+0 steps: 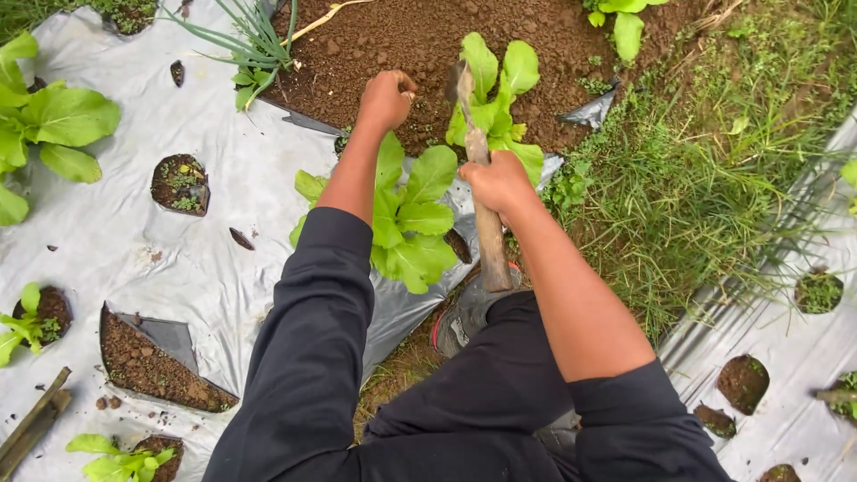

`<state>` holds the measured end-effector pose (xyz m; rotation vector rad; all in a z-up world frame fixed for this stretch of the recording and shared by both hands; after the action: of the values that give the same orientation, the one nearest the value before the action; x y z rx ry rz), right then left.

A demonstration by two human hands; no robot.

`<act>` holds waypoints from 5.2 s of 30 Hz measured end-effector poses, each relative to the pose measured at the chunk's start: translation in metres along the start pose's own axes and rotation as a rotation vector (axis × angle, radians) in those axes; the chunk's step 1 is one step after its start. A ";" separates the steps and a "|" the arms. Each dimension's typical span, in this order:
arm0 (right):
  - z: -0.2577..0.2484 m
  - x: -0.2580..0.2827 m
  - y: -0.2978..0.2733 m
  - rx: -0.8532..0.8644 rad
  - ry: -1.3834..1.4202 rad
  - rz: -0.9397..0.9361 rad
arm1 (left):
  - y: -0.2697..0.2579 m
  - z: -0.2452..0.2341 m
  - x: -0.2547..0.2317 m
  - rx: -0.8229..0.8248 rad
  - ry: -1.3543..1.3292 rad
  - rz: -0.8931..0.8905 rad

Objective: The person sits on the ground in a garden and removes weeds from around young leafy green plants. They use a curved hand hoe to loosen the soil and pull weeds by hand, discarding them to the side.

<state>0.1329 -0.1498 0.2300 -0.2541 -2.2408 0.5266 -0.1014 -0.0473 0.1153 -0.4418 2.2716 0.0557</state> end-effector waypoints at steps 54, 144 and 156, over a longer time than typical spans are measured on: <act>-0.015 -0.071 0.029 -0.146 0.190 0.067 | 0.054 0.158 0.007 0.096 0.137 0.308; -0.227 -0.266 -0.283 0.129 1.106 -0.617 | -0.505 0.040 -0.249 0.463 -0.152 1.398; -0.053 -0.066 -0.219 0.537 1.085 -0.501 | -0.286 -0.120 0.053 -0.180 -0.470 0.311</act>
<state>0.2134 -0.3534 0.3158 0.2581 -0.9980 0.5126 -0.1247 -0.3527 0.1868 -0.1407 1.8550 0.4755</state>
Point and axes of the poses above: each hand's wrist, its own y-axis towards the middle knuckle, its own z-axis out of the palm, x = y × z, the point moved 5 cm from there along y, towards the middle knuckle, and after that the axes turned 6 degrees about -x, right-handed, at the moved point
